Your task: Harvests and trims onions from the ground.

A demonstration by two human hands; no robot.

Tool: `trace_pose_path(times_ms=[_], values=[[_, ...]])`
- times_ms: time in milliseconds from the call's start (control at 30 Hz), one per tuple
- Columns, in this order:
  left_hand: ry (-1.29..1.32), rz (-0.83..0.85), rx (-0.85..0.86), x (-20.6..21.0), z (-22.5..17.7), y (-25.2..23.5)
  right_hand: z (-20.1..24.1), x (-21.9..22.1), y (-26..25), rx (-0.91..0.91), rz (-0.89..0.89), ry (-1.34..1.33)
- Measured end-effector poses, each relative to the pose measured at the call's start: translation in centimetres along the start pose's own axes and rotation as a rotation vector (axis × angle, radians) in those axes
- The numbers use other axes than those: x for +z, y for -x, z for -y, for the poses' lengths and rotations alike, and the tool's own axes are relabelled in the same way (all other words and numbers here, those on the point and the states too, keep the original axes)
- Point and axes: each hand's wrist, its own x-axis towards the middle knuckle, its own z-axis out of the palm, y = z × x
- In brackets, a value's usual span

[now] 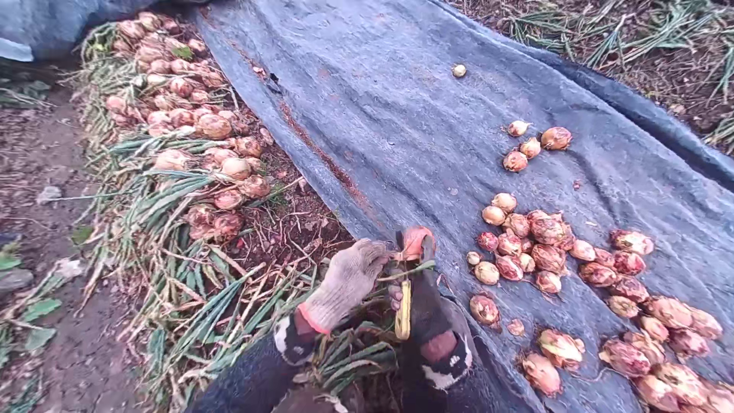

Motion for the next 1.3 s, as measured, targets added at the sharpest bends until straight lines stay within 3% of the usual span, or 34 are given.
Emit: trace_pose_path(times_ms=[67,133,200,267,333,467,567,700,867,967,1100,1167,1300], values=[[-0.031,-0.119,0.030,-0.9,-1.4,-4.8,2.0,0.4,1.6,-0.221,0.197,-0.024],[-0.181,-0.275,-0.105,-2.6,0.4,-9.0,4.3,0.3,3.4,-0.575,0.344,0.055],[-0.209,-0.272,-0.352,-5.6,5.3,-10.4,7.7,-0.6,5.2,-0.940,0.321,0.201],[-0.139,-0.148,-0.488,-7.3,10.1,-8.2,9.6,-1.2,5.5,-1.063,0.241,0.259],[-0.112,-0.114,-0.589,-7.5,14.3,-4.5,8.7,-0.8,4.0,-0.946,0.190,0.262],[-0.242,-0.446,-0.890,-9.0,23.7,2.4,2.9,0.6,-0.9,-0.496,0.157,0.522],[-0.413,-0.534,-1.082,-12.0,29.6,5.4,-2.9,0.5,-3.1,-0.206,0.063,0.779],[-0.595,-0.444,-1.218,-13.8,32.5,3.4,-7.0,-0.6,-5.6,-0.117,0.050,1.074],[-0.668,-0.487,-1.313,-12.5,34.1,2.3,-6.4,-2.9,-7.7,-0.123,-0.011,1.166],[-0.707,-0.438,-1.233,-12.8,34.0,2.7,-5.4,-3.8,-8.0,-0.148,-0.097,1.200],[-0.740,-0.340,-0.899,-12.5,32.0,5.0,-5.7,-3.7,-8.5,-0.145,-0.093,1.283],[-0.608,-0.362,-0.761,-11.6,30.0,7.0,-6.1,-3.8,-8.8,-0.123,-0.081,1.324],[-0.072,-0.447,-0.618,-8.5,23.2,10.1,-6.9,-2.7,-8.3,-0.166,-0.064,1.481]])
